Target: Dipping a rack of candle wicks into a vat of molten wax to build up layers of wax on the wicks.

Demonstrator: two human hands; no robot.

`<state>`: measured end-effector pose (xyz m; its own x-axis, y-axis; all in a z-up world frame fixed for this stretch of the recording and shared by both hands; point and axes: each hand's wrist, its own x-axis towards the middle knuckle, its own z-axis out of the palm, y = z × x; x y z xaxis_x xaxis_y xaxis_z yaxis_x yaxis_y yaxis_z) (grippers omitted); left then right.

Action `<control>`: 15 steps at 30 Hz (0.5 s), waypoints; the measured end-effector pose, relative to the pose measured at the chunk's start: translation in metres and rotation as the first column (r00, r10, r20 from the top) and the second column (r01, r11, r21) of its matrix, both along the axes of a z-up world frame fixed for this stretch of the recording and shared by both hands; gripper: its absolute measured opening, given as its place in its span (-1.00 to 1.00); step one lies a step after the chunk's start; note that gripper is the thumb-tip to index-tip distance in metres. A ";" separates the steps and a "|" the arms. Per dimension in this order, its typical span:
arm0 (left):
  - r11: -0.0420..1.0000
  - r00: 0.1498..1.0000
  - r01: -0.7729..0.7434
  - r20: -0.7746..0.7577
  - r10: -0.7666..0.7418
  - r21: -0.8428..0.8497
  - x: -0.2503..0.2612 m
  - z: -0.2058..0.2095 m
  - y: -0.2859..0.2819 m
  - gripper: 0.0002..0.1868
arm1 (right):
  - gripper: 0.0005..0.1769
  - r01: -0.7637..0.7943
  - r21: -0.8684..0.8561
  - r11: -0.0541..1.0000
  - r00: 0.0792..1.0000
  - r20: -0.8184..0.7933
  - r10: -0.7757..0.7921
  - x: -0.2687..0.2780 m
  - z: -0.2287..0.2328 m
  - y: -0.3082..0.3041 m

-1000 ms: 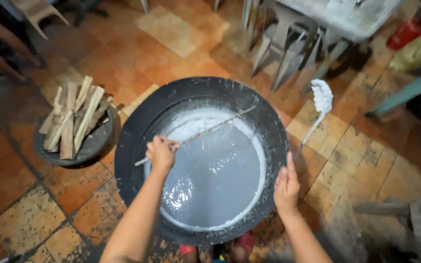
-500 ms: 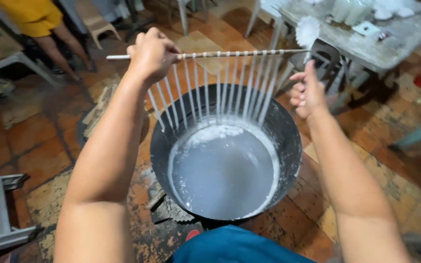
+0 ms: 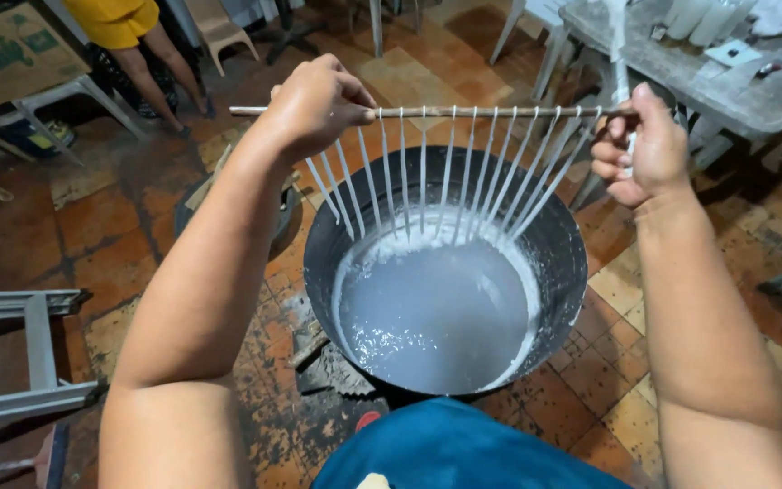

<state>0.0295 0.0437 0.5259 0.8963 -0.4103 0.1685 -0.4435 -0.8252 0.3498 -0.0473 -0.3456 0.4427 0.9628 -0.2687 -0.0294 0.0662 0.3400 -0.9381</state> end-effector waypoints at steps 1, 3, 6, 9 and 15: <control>1.000 1.000 0.001 -0.009 -0.001 0.003 0.006 -0.002 0.004 -0.84 | -0.49 0.001 0.003 1.000 1.000 -0.009 -0.001 -0.003 0.003 0.003; 0.992 0.957 0.085 0.269 -0.108 0.095 0.016 -0.009 0.011 -0.60 | -0.48 0.064 -0.035 0.997 0.998 -0.007 -0.065 -0.011 0.009 0.007; 0.952 0.749 0.307 0.618 -0.241 -0.002 0.011 -0.007 0.016 -0.56 | -0.51 0.104 0.013 0.994 0.994 -0.021 -0.104 -0.007 0.002 0.002; 0.917 0.773 0.380 0.504 -0.386 0.119 0.010 -0.010 -0.003 -0.77 | -0.52 0.100 0.000 0.995 0.995 -0.016 -0.100 -0.006 -0.010 -0.002; 0.938 0.896 0.298 0.288 -0.339 0.175 0.020 -0.045 -0.030 -0.67 | -0.57 0.077 0.015 0.997 0.997 -0.024 -0.076 -0.013 -0.017 0.002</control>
<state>0.0493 0.0140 0.4810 0.6247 -0.7004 0.3453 -0.7588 -0.6488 0.0569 -0.0605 -0.3432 0.4256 0.9384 -0.3409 -0.0569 0.0705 0.3497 -0.9342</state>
